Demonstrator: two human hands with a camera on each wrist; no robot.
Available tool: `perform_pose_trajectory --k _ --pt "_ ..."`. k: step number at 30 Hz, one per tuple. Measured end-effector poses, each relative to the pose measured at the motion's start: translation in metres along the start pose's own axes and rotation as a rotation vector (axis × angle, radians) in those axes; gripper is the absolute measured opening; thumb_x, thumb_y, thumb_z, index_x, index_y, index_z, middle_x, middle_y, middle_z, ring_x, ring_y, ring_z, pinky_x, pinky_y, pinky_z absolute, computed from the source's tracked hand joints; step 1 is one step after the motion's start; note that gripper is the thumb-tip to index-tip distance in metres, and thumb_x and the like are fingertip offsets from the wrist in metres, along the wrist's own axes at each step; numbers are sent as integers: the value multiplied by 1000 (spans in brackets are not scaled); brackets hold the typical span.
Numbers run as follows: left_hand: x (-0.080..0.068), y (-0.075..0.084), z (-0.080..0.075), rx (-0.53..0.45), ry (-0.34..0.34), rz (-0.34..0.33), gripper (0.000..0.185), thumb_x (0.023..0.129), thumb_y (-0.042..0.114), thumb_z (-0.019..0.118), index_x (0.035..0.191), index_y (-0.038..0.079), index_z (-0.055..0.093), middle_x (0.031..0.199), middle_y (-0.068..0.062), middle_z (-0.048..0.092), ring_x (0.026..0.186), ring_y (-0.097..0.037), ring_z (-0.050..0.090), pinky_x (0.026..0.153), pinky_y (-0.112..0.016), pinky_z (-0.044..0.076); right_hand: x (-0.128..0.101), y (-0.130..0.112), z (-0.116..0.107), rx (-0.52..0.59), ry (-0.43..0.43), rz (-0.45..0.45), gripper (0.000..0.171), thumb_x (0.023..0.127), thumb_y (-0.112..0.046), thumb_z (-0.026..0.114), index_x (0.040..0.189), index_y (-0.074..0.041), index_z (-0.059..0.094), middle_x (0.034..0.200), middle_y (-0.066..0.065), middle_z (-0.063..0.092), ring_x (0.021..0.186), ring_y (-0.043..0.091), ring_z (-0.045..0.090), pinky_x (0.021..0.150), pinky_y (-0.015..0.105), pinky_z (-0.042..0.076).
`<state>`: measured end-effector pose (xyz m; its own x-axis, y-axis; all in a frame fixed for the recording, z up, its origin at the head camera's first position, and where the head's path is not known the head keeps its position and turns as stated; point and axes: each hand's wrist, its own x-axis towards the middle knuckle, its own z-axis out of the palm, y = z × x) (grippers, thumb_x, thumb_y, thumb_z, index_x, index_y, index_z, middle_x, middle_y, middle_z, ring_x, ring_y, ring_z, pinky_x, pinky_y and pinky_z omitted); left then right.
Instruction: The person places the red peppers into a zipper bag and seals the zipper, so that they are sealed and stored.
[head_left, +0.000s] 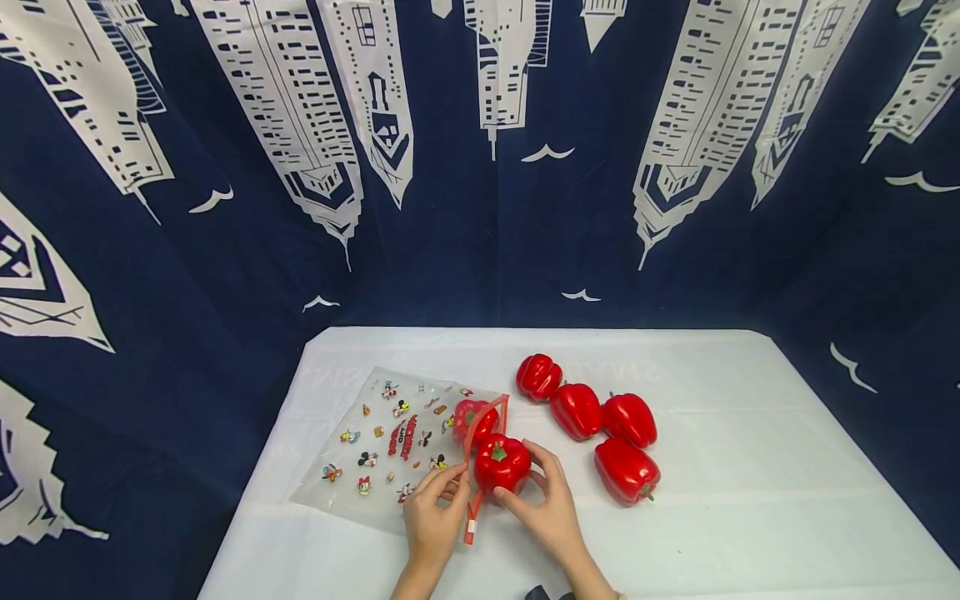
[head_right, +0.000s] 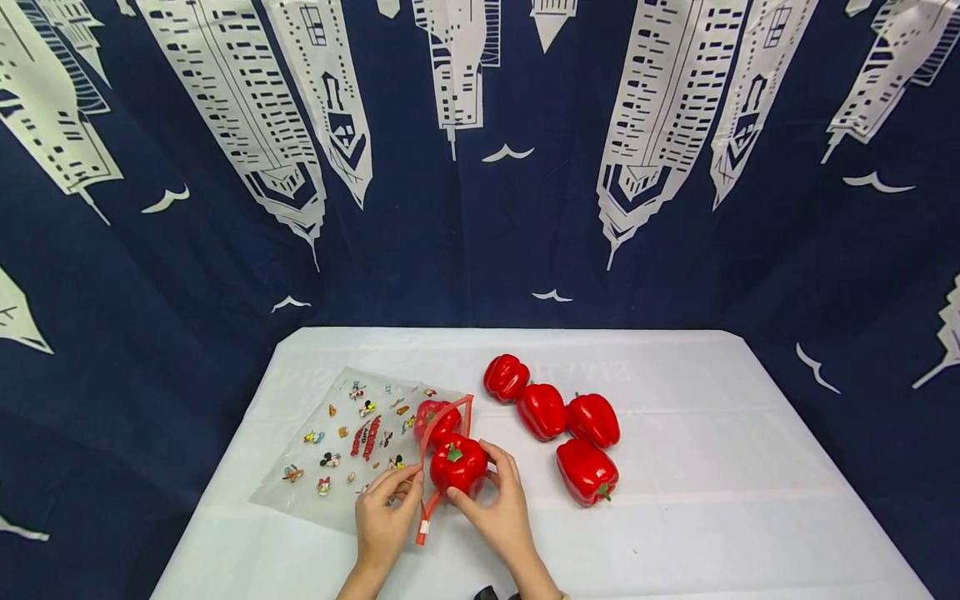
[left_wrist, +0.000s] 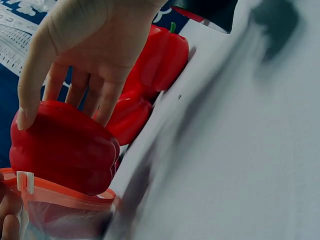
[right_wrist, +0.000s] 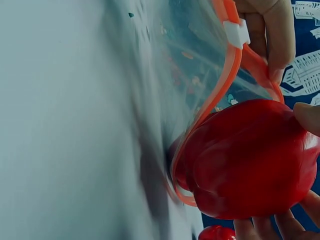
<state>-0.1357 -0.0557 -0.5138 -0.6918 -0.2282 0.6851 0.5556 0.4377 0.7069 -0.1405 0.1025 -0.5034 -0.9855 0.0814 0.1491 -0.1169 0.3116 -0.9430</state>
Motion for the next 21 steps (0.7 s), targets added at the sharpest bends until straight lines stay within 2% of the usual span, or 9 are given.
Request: perform_pose_trajectory --k 8,17,21 --pt "-1 -2 0 4 -17 -13 16 76 -7 70 88 3 72 75 1 66 60 -4 58 53 -12 47 0 -2 3 35 -33 -32 74 69 -23 84 133 -20 45 131 2 47 123 24 43 95 43 43" --pt "-1 -1 -2 21 -32 -52 14 77 -2 71 90 5 72 77 4 65 62 -3 58 54 -13 47 -3 0 5 61 -49 -39 71 72 -22 82 132 -12 46 131 8 48 122 29 44 92 42 46" --pt "-2 0 -2 23 -35 -56 15 77 -2 71 90 5 72 77 4 65 62 -3 59 54 -13 47 -3 4 6 72 -60 -48 70 72 -22 82 133 -14 48 131 7 50 120 30 46 89 43 48"
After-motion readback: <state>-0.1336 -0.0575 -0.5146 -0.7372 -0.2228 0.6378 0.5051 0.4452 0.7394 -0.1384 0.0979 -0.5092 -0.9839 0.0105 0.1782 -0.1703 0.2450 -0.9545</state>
